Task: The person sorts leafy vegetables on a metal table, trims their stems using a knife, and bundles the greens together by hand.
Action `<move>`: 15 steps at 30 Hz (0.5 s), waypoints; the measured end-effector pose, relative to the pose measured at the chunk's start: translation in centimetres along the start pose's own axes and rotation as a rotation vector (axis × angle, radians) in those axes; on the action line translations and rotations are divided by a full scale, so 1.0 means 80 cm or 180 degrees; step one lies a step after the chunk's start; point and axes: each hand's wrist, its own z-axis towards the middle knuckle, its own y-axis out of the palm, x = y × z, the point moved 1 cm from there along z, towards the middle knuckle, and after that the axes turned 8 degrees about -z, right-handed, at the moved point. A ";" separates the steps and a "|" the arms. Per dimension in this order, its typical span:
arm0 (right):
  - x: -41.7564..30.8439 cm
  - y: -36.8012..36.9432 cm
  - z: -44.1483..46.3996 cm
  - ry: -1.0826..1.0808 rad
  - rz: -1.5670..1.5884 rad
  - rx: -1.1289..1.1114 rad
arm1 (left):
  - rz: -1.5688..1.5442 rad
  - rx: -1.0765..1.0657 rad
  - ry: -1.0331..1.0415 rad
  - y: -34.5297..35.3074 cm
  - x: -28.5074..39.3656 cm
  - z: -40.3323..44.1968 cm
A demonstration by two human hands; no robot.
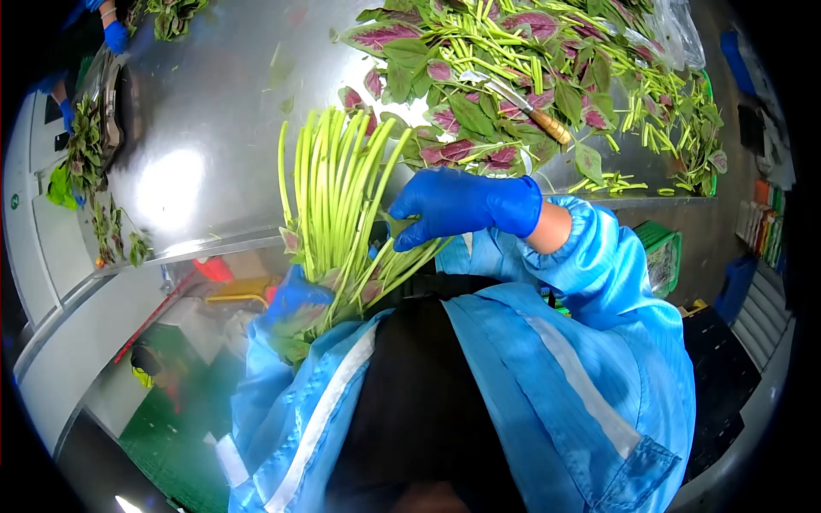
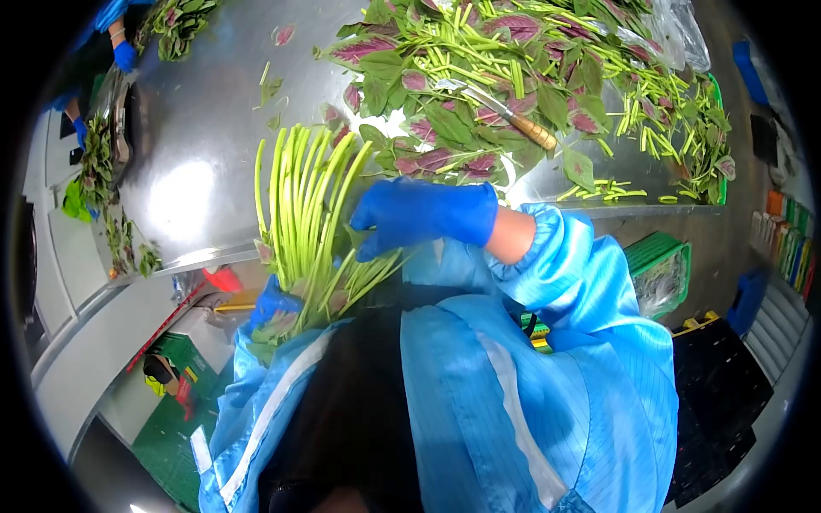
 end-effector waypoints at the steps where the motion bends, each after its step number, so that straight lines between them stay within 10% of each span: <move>1: -0.002 0.002 -0.001 0.0008 -0.0062 0.0055 | -0.0025 0.0008 0.0011 -0.001 -0.001 -0.002; 15: -0.007 0.000 -0.013 -0.0405 -0.1251 0.0889 | 0.0076 -0.0066 -0.0009 0.002 -0.002 -0.002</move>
